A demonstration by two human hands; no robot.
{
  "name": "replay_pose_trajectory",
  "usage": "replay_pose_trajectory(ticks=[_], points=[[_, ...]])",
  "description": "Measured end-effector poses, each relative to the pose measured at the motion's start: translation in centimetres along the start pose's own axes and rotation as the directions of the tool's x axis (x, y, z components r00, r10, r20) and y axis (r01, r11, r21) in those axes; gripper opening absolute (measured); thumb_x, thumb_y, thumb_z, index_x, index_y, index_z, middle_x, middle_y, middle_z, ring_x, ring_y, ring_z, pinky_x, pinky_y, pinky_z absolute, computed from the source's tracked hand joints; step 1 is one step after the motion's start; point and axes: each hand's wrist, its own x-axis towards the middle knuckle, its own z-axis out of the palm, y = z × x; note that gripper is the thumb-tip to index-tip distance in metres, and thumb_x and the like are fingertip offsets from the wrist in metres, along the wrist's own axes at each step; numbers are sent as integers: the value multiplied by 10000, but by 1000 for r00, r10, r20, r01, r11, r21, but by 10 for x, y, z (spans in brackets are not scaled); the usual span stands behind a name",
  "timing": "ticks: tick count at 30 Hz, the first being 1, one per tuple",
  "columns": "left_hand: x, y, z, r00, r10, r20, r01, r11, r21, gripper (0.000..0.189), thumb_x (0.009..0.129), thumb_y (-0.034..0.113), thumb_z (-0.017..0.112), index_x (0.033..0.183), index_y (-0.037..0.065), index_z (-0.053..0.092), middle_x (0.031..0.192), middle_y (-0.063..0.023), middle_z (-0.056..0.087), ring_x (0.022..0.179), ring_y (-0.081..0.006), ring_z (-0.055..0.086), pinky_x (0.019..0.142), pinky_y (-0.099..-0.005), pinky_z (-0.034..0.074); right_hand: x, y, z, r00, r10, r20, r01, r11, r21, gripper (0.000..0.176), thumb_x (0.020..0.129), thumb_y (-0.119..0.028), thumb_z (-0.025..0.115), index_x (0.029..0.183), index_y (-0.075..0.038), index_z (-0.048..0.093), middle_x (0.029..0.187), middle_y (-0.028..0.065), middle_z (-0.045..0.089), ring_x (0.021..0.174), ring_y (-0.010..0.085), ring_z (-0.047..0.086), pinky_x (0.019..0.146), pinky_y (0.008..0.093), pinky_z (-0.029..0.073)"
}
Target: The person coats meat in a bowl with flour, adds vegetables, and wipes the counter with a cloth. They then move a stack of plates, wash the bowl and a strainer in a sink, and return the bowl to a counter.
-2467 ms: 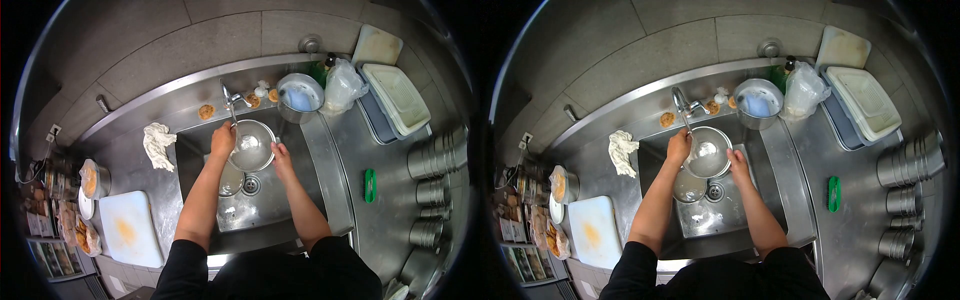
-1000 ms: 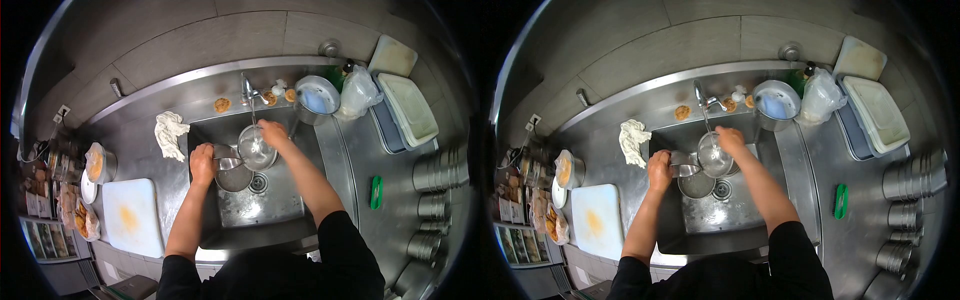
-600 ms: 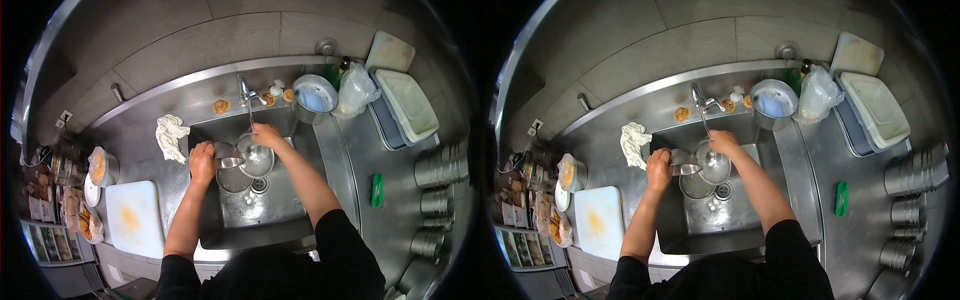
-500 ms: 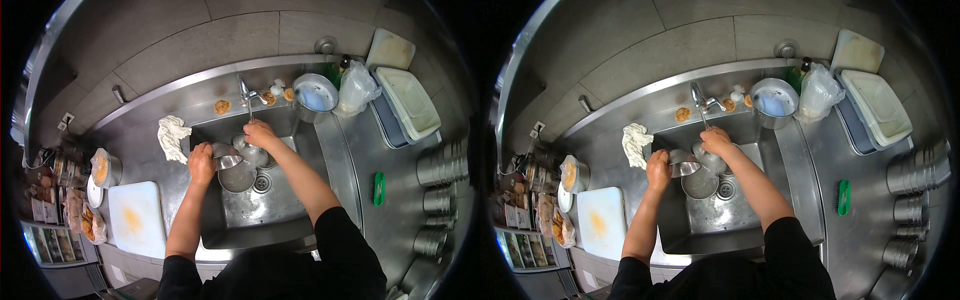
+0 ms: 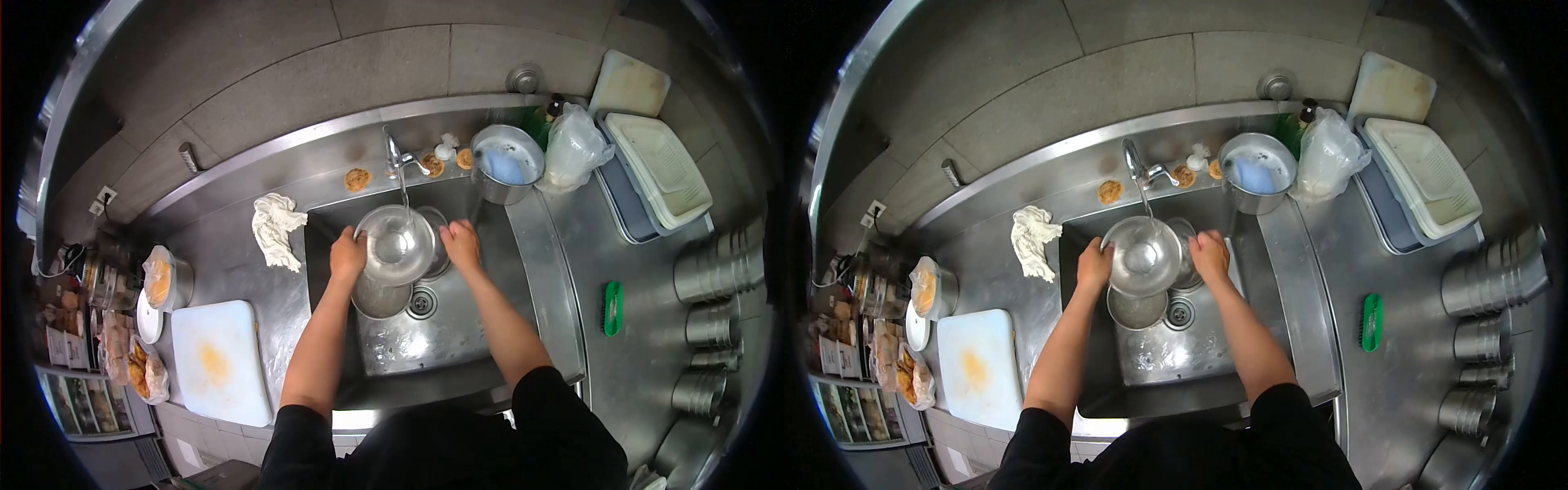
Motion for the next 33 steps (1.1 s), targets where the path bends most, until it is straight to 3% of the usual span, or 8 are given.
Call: replay_pose_trajectory(ticks=[5, 9, 12, 15, 17, 21, 26, 33], points=[[23, 59, 12, 874, -192, 447, 298, 937, -181, 389, 950, 313, 502, 1033, -45, 632, 857, -256, 675, 653, -363, 688, 596, -427, 558, -51, 35, -1, 937, 305, 170, -314, 949, 30, 241, 824, -280, 625, 786, -42, 643, 902, 179, 634, 898, 352, 612, 776, 449, 479], [29, 90, 19, 855, -125, 503, 152, 988, -12, 390, 954, 311, 502, 1009, -49, 643, 843, -249, 675, 645, -331, 691, 623, -411, 570, -60, 42, 0, 901, 348, 258, -390, 911, 134, 265, 815, -297, 621, 878, -49, 691, 925, 186, 667, 897, 329, 645, 786, 424, 492], [36, 88, 36, 912, 294, 285, -345, 926, 151, 302, 927, 253, 549, 1060, 3, 654, 913, -220, 681, 862, -349, 685, 779, -426, 548, -49, 42, 4, 812, 422, 402, -471, 882, 25, 301, 823, -317, 608, 948, -62, 706, 912, 188, 688, 886, 320, 666, 792, 409, 503], [32, 101, 19, 804, 569, 172, -548, 822, -158, 258, 882, 110, 574, 1121, 87, 668, 1082, -162, 669, 1048, -348, 619, 902, -423, 494, -44, 67, 33, 725, 480, 494, -608, 783, 132, 328, 846, -350, 585, 935, -59, 706, 873, 180, 696, 856, 336, 671, 770, 418, 510], [28, 103, 12, 631, 773, 65, -750, 629, -204, 346, 838, -12, 567, 1141, 116, 671, 1171, -127, 646, 1064, -331, 609, 918, -409, 488, -37, 58, 33, 851, 313, 421, -447, 853, 270, 335, 846, -376, 593, 920, -68, 702, 890, 175, 697, 866, 342, 669, 765, 420, 507], [15, 98, -15, 596, 793, 127, -798, 603, -22, 390, 762, -37, 588, 1102, 122, 694, 1174, -112, 651, 1088, -300, 599, 945, -396, 472, -5, 20, 7, 878, 290, 382, -308, 951, -15, 312, 827, -355, 636, 851, -45, 639, 871, 177, 665, 865, 371, 635, 740, 458, 483], [11, 52, -14, 642, 609, 466, -744, 640, 189, 390, 810, 19, 519, 1153, 128, 670, 1253, -87, 616, 1110, -306, 590, 954, -413, 463, 36, -22, 9, 936, -89, 340, 66, 995, 78, 245, 806, -281, 679, 831, -54, 592, 855, 141, 620, 859, 371, 602, 728, 457, 470], [20, 22, -7, 802, 586, 119, -592, 752, 290, 448, 870, 60, 480, 1309, 120, 550, 1318, -97, 571, 1131, -326, 581, 959, -440, 458, 73, -69, 4, 835, -333, 438, 197, 924, 327, 252, 780, -186, 736, 785, -42, 530, 871, 118, 638, 858, 311, 625, 738, 409, 491]])
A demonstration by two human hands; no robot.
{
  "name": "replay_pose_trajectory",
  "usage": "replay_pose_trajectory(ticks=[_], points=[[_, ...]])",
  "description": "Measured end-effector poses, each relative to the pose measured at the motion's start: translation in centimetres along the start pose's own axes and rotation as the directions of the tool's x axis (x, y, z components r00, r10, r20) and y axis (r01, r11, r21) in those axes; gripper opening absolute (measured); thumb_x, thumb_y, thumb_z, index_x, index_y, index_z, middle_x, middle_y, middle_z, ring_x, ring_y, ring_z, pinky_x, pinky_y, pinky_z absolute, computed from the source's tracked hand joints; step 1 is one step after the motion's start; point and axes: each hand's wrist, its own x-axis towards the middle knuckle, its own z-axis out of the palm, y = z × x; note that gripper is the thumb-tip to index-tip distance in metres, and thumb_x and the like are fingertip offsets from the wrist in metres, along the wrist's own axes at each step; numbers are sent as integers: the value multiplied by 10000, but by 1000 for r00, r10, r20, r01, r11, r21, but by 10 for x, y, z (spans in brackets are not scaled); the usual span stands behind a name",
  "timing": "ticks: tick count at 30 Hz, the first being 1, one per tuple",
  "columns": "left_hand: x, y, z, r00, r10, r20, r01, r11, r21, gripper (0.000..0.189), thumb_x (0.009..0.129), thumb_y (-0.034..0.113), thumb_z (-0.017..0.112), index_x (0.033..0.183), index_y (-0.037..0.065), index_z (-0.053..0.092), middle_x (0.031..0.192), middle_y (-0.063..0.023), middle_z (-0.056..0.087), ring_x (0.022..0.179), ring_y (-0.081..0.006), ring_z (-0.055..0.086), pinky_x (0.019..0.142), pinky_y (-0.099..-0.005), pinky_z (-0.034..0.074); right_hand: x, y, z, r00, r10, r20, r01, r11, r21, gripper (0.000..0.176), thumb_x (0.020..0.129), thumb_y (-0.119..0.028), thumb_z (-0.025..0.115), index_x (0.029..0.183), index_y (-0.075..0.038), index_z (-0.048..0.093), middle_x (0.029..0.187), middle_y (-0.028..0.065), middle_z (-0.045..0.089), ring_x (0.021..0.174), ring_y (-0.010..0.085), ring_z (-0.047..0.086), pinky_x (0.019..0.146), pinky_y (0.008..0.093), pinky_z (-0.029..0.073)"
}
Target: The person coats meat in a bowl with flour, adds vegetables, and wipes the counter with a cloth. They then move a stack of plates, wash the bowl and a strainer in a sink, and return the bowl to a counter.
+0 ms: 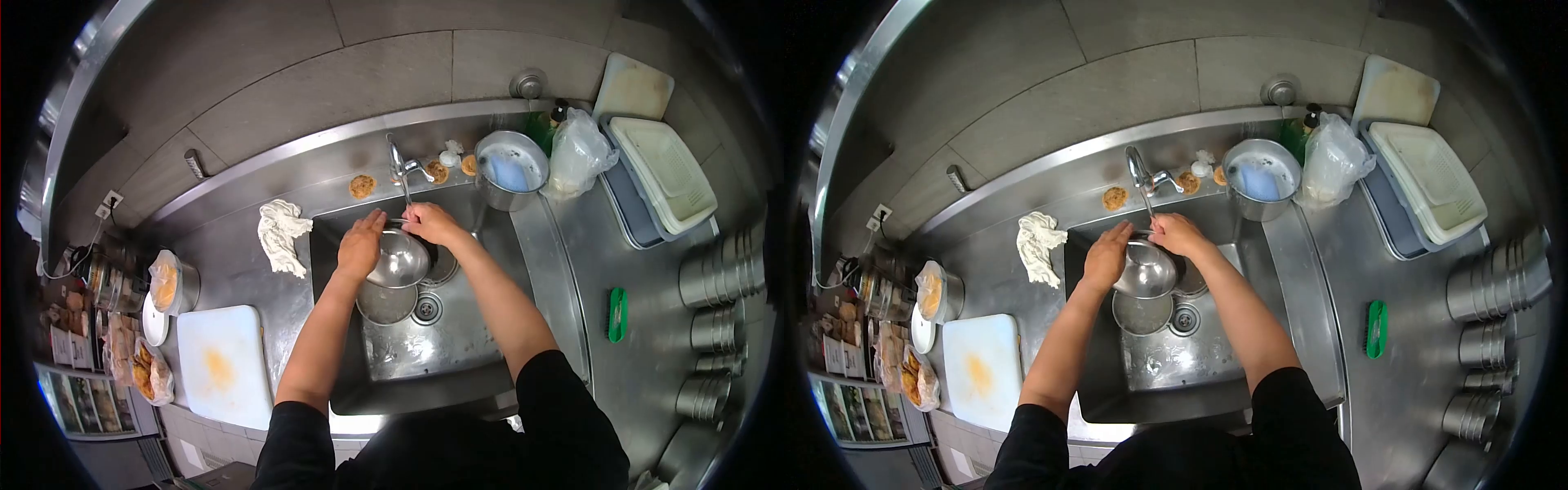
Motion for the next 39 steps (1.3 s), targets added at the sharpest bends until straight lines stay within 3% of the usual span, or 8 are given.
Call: replay_pose_trajectory(ticks=[8, 12, 20, 23, 27, 29, 31, 39], points=[[-8, 12, -11, 997, -5, -72, -8, 982, -188, 145, 749, 17, 636, 870, 60, 570, 854, -126, 581, 833, -342, 574, 733, -446, 463, 2, -21, 9, 990, 138, -42, -136, 990, 37, 379, 894, -384, 627, 721, -48, 612, 735, 105, 668, 705, 256, 639, 666, 367, 488], [-33, 40, -9, 985, 110, -130, -125, 986, -110, 212, 669, 0, 627, 842, 107, 564, 858, -76, 553, 819, -283, 548, 685, -413, 430, 9, -32, 21, 992, 14, -126, -59, 931, -360, 470, 918, -500, 528, 741, -79, 641, 811, 169, 675, 774, 404, 622, 718, 471, 494], [-58, 46, -32, 961, 77, -264, -128, 975, -182, 213, 658, -17, 633, 819, 90, 546, 904, -64, 588, 823, -284, 551, 703, -400, 429, 25, -19, 33, 992, 64, -109, -97, 938, -334, 275, 929, -362, 529, 895, -106, 626, 873, 193, 676, 852, 416, 636, 777, 496, 493], [-64, 40, -47, 942, 6, -335, -89, 969, -231, 237, 639, -39, 641, 819, 75, 538, 937, -77, 606, 852, -298, 562, 741, -400, 448, 28, 21, 29, 987, 14, -160, -33, 993, -117, 174, 874, -248, 587, 971, -103, 598, 934, 200, 663, 913, 396, 628, 797, 480, 492], [-84, 29, -59, 917, -148, -371, 42, 959, -280, 267, 628, -84, 621, 824, 49, 498, 994, -121, 612, 914, -329, 572, 785, -405, 474, 46, 93, 17, 851, 371, -372, -391, 920, 24, 212, 856, -180, 589, 1039, -78, 562, 948, 154, 651, 881, 288, 633, 713, 408, 511], [-99, 26, -60, 908, -201, -367, 89, 950, -300, 264, 634, -95, 605, 822, 45, 484, 1007, -132, 610, 920, -332, 572, 789, -404, 475, 48, 89, 11, 764, 538, -356, -527, 839, 137, 219, 891, -185, 566, 1082, -81, 538, 911, 101, 655, 822, 204, 643, 605, 367, 534], [-113, 25, -61, 912, -260, -317, 142, 926, -351, 254, 643, -110, 575, 817, 37, 463, 1037, -149, 603, 918, -338, 575, 782, -403, 480, 40, 52, -9, 791, 608, -72, -450, 657, 605, 246, 904, -174, 575, 1130, -89, 529, 972, 49, 642, 804, 142, 622, 581, 302, 524], [-179, 37, -60, 898, -325, -297, 198, 901, -386, 263, 650, -125, 555, 840, 25, 452, 1099, -175, 593, 966, -361, 585, 791, -403, 499, 46, 3, -25, 937, 348, 2, -285, 766, 576, 510, 912, -224, 602, 1370, -65, 442, 1199, 65, 611, 965, 154, 621, 757, 307, 513]])
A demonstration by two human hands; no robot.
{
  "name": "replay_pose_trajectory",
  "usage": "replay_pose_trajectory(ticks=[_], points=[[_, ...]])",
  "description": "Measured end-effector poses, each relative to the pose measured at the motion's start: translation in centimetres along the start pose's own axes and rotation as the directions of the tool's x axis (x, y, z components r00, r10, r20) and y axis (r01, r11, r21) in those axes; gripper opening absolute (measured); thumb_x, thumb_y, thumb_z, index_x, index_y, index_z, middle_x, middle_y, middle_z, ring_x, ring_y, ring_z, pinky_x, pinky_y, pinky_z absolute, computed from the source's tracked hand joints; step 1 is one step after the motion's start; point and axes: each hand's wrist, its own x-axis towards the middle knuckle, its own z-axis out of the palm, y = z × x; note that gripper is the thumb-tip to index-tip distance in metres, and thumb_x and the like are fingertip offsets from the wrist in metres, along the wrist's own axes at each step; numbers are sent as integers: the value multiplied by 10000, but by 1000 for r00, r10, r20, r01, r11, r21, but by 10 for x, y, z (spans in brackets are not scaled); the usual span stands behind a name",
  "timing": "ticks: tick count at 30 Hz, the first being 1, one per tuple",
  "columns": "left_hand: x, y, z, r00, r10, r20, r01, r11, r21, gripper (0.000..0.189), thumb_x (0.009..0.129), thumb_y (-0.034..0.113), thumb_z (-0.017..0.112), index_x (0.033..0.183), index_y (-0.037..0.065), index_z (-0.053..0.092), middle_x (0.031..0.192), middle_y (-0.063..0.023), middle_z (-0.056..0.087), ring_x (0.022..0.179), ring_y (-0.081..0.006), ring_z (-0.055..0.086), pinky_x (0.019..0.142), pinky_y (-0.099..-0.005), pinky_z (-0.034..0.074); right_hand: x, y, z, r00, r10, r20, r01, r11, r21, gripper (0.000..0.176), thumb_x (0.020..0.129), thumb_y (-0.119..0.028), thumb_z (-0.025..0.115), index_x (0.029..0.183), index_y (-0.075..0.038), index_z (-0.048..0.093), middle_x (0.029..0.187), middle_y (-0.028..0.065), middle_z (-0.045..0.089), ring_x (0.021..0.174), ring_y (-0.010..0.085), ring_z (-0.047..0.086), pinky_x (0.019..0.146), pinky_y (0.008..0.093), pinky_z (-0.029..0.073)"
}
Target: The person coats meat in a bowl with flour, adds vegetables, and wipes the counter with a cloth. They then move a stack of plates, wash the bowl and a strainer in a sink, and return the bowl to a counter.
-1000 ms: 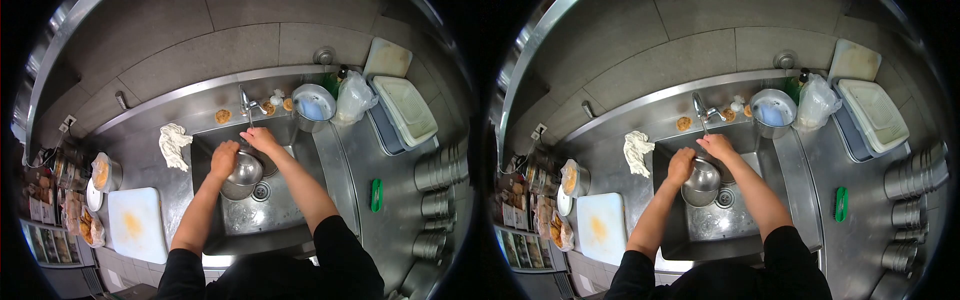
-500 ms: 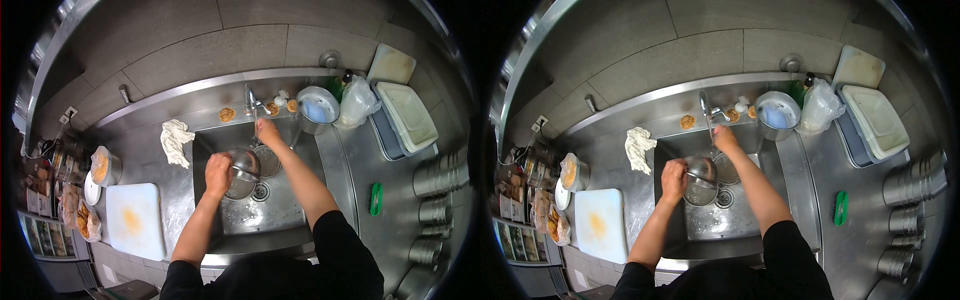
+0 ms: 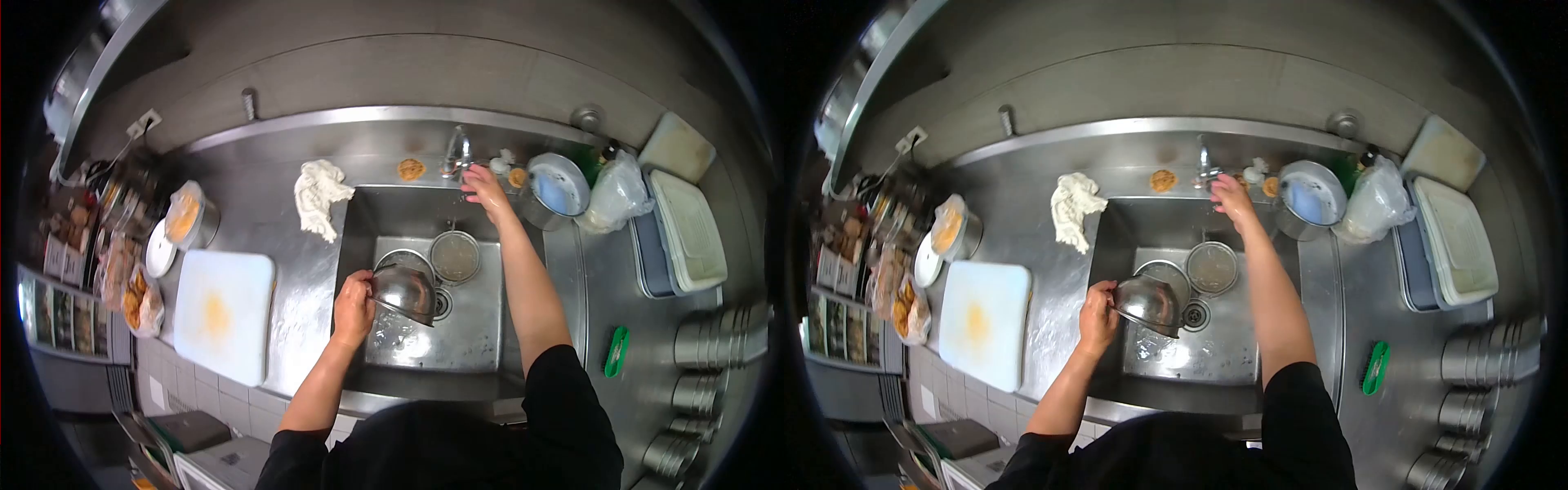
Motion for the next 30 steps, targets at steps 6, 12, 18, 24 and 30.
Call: replay_pose_trajectory(ticks=[6, 12, 18, 24, 30], points=[[-39, -4, -22, 988, -99, -117, 104, 994, 32, 270, 640, -108, 563, 844, 34, 459, 1114, -157, 595, 946, -353, 585, 784, -407, 490, -104, 147, 33, 868, 38, 495, 157, 925, -346, 662, 810, 7, 608, 1430, -45, 383, 1300, 105, 563, 1240, 215, 498, 1032, 346, 409], [-76, 6, -36, 973, -179, -146, 167, 982, -91, 239, 690, -96, 573, 869, 26, 471, 1095, -166, 591, 956, -374, 586, 792, -403, 490, -266, 174, 103, 898, 225, 378, -113, 949, -296, 651, 773, -112, 721, 1352, 0, 444, 1161, 120, 641, 1031, 205, 623, 885, 318, 485], [-111, 16, -72, 960, -231, -156, 205, 964, -167, 211, 722, -78, 574, 870, 28, 469, 1113, -182, 584, 966, -386, 579, 797, -404, 489, -308, 176, 108, 942, 214, 259, -42, 841, -539, 408, 825, -213, 677, 1183, -35, 599, 994, 136, 693, 925, 231, 661, 836, 302, 493], [-176, -39, -121, 707, -611, -356, 441, 775, -453, 177, 819, 28, 617, 839, 38, 441, 823, -119, 568, 742, -243, 544, 680, -347, 454, -309, 135, 166, 986, -48, 158, 135, 785, -605, 400, 873, -125, 592, 1268, -65, 573, 1081, 141, 681, 982, 203, 644, 857, 315, 485], [-282, -63, -241, 367, -888, -279, 486, 438, -756, 225, 841, 96, 651, 799, 78, 431, 694, 3, 453, 608, -95, 405, 538, -275, 370, -329, 105, 266, 963, -110, 246, 242, 758, -606, 344, 902, -167, 595, 1229, -57, 602, 1100, 145, 682, 970, 236, 655, 828, 329, 495]])
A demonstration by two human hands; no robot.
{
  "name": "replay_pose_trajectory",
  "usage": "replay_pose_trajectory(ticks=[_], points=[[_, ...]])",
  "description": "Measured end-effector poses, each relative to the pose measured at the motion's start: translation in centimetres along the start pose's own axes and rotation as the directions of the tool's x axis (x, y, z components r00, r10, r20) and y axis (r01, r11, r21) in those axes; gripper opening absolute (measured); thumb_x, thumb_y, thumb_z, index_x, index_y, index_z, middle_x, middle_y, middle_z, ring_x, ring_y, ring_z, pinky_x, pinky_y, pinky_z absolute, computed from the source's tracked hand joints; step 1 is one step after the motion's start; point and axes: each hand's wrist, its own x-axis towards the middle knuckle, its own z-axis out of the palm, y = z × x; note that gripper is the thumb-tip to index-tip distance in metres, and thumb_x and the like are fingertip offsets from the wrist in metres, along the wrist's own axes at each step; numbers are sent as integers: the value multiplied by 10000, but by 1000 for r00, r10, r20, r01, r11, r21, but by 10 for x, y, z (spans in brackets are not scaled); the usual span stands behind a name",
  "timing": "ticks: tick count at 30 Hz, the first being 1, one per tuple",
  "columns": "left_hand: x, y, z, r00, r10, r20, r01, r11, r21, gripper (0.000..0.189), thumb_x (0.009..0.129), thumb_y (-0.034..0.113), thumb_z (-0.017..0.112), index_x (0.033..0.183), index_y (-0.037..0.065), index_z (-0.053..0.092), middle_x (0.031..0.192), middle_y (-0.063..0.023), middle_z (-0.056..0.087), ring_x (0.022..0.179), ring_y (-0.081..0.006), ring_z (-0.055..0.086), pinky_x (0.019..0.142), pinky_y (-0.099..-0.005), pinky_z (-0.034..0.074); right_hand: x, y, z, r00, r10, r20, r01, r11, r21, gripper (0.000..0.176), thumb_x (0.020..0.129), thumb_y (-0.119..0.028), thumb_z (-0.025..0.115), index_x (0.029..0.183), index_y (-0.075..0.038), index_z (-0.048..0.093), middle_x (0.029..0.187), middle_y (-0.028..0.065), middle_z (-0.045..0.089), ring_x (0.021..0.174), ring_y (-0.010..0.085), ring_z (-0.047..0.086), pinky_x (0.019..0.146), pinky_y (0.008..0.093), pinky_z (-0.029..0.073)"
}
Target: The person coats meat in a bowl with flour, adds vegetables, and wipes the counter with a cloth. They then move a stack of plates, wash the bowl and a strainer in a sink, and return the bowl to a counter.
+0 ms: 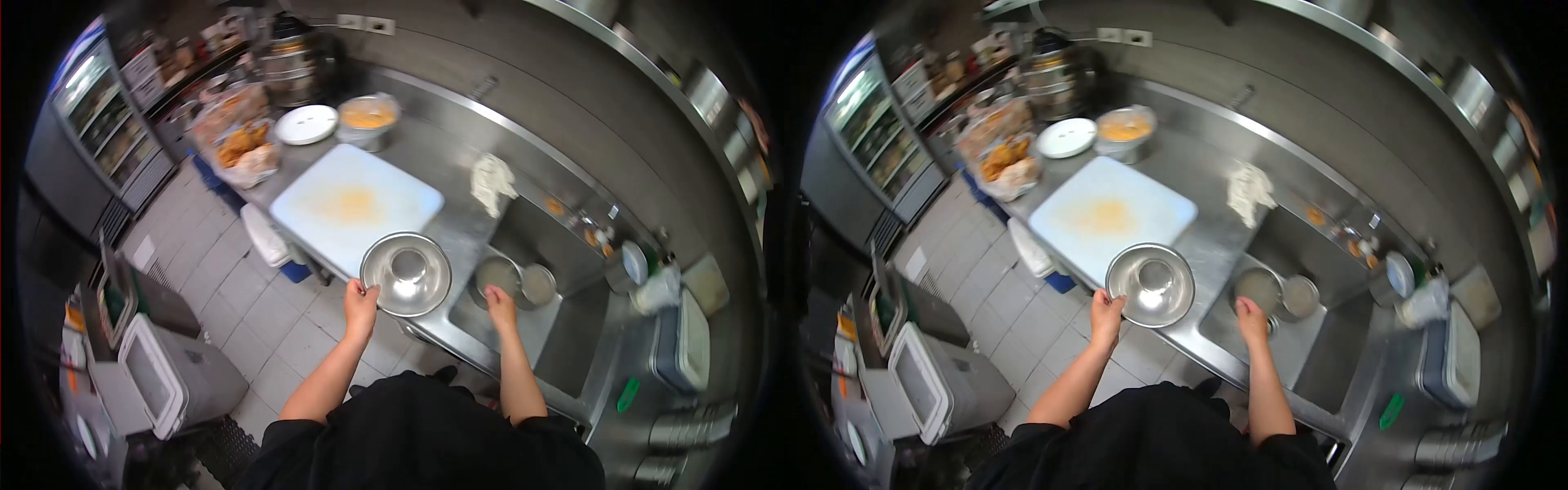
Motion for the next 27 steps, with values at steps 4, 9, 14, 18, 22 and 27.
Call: replay_pose_trajectory(ticks=[4, 9, 14, 18, 22, 27], points=[[7, -8, -113, 992, -106, -68, 95, 984, -149, 162, 831, 58, 629, 862, 58, 470, 783, -41, 538, 654, -114, 535, 531, -279, 461, -1, -57, 53, 994, -86, -72, 78, 991, -108, 273, 923, -207, 574, 1143, -62, 646, 1038, 143, 695, 923, 260, 664, 814, 356, 500], [24, -15, -205, 976, -198, -92, 189, 977, -98, 290, 820, 39, 614, 1089, 15, 510, 912, -93, 607, 741, -181, 652, 541, -329, 579, -36, -165, 136, 963, -270, 8, 263, 945, 196, 288, 946, -243, 574, 1149, -47, 635, 1037, 117, 686, 949, 212, 651, 813, 342, 500], [62, 17, -236, 987, -159, -6, 157, 979, -130, 313, 831, 30, 610, 1127, 2, 513, 954, -99, 617, 771, -197, 665, 584, -319, 587, -48, -272, 234, 896, -195, 399, -32, 867, 497, 390, 926, -268, 608, 1235, -34, 568, 1053, 153, 674, 993, 230, 643, 838, 328, 494], [119, 46, -266, 974, -120, 191, 136, 988, -78, 282, 914, 131, 621, 1139, 12, 498, 1054, -112, 602, 881, -196, 657, 734, -323, 584, 1, -319, 294, 926, -289, 244, 196, 919, 342, 406, 868, -177, 603, 1240, -21, 555, 1076, 150, 660, 977, 240, 646, 837, 334, 496], [181, 68, -326, 943, -72, 325, 99, 993, -67, 361, 983, 257, 555, 1248, 28, 467, 1132, -127, 605, 938, -201, 649, 855, -360, 546, 68, -355, 346, 921, -204, 332, -36, 804, 593, 442, 802, -39, 558, 1240, 18, 543, 1102, 136, 641, 1005, 207, 612, 886, 319, 467], [233, 13, -488, 958, -256, -128, 276, 712, 646, 272, 971, 271, 510, 1157, 96, 605, 776, -126, 685, 683, -200, 688, 688, -333, 537, 145, -430, 407, 936, -170, 310, -107, 699, 707, 492, 785, 3, 562, 1273, 28, 508, 1117, 127, 627, 1007, 209, 600, 912, 318, 455]])
